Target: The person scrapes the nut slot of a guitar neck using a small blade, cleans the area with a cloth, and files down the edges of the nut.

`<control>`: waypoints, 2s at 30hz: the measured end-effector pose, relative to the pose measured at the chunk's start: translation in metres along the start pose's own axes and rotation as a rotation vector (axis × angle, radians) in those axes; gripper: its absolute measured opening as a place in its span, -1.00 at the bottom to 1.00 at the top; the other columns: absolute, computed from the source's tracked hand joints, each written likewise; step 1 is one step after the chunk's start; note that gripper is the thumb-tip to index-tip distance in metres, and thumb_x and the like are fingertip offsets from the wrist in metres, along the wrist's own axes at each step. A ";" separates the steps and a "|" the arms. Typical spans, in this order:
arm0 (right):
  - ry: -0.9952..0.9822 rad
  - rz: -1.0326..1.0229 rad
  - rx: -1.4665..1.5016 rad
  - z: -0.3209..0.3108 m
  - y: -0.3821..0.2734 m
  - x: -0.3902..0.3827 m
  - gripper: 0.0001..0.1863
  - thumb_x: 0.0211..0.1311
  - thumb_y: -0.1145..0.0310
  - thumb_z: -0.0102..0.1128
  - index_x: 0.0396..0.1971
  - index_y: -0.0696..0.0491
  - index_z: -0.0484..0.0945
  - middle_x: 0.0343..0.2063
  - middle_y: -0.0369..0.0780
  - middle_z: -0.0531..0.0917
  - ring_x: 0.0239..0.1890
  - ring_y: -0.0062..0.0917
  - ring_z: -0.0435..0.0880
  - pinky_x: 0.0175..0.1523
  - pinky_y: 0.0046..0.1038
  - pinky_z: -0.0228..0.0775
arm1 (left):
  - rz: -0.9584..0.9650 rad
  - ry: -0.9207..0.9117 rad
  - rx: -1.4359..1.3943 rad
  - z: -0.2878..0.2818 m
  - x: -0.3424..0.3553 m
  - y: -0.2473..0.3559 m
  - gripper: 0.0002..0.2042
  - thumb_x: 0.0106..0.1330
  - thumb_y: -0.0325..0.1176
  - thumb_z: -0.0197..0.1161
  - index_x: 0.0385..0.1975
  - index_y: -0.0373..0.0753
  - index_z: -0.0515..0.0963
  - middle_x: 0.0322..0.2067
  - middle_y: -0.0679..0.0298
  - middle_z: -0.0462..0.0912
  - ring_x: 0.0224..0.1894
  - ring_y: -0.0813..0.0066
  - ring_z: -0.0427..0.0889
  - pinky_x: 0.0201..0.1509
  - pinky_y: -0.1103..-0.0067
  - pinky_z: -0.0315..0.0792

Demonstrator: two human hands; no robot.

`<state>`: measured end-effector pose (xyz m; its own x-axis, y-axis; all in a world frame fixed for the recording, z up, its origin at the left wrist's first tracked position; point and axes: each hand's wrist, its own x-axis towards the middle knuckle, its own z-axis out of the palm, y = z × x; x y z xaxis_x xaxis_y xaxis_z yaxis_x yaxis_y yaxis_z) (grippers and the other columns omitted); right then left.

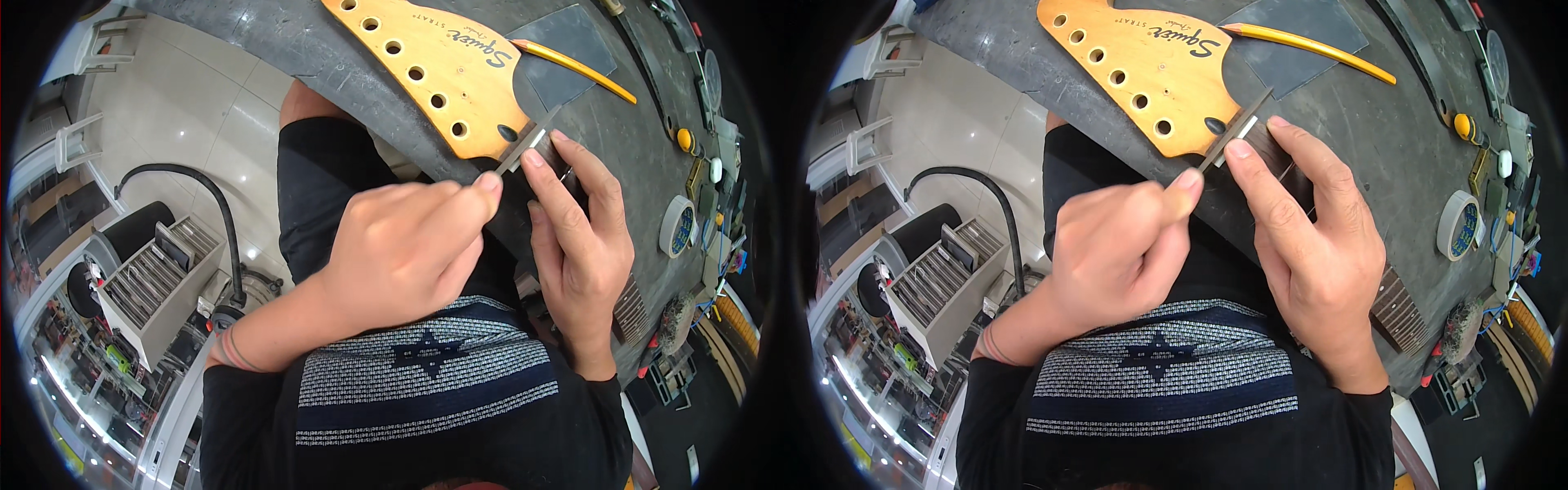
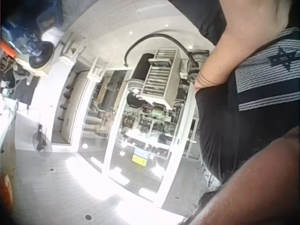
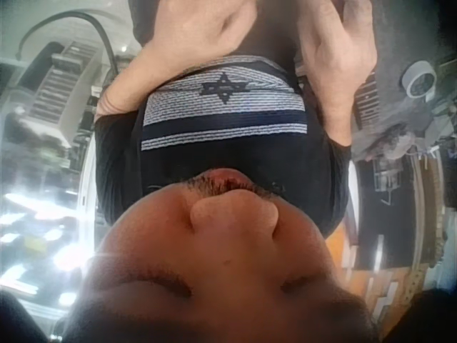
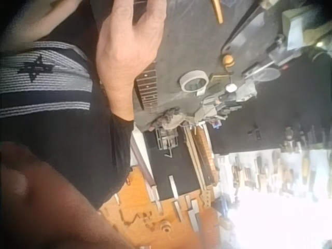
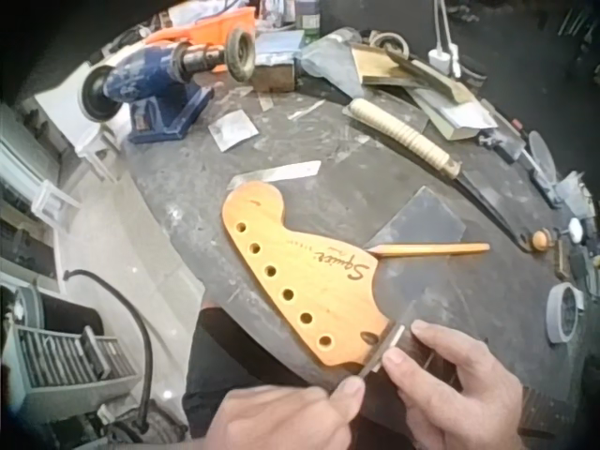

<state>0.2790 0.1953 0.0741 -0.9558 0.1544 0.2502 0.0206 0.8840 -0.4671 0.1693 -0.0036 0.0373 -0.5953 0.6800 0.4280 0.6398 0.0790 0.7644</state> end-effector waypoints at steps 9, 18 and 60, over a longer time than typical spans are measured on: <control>0.003 0.003 0.004 0.000 0.000 0.000 -0.29 0.09 0.73 0.51 0.29 -0.11 0.88 0.28 -0.06 0.76 0.18 -0.17 0.88 0.18 -0.25 0.78 | -0.022 0.043 -0.059 0.001 0.001 0.002 -0.75 0.30 -0.85 0.40 -0.09 -0.46 0.69 -0.57 0.16 0.65 -0.62 0.33 0.66 -0.51 0.47 0.49; -0.002 -0.004 0.004 -0.001 0.001 0.000 -0.27 0.06 0.74 0.48 0.28 -0.10 0.88 0.28 -0.06 0.76 0.18 -0.17 0.88 0.18 -0.25 0.78 | -0.020 -0.018 -0.005 -0.004 -0.009 0.003 -0.65 0.23 -0.83 0.40 0.02 -0.46 0.73 -0.58 0.21 0.60 -0.65 0.31 0.60 -0.54 0.42 0.44; -0.019 0.026 -0.002 -0.003 0.001 0.000 -0.32 0.07 0.67 0.53 0.26 -0.09 0.89 0.27 -0.06 0.79 0.16 -0.19 0.88 0.18 -0.27 0.78 | -0.047 0.039 -0.028 0.000 0.018 0.005 -0.73 0.30 -0.84 0.40 -0.04 -0.48 0.70 -0.51 0.16 0.72 -0.59 0.33 0.71 -0.47 0.46 0.54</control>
<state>0.2804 0.1977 0.0764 -0.9603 0.1690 0.2219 0.0460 0.8807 -0.4715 0.1618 0.0091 0.0494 -0.6432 0.6469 0.4097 0.5972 0.0890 0.7972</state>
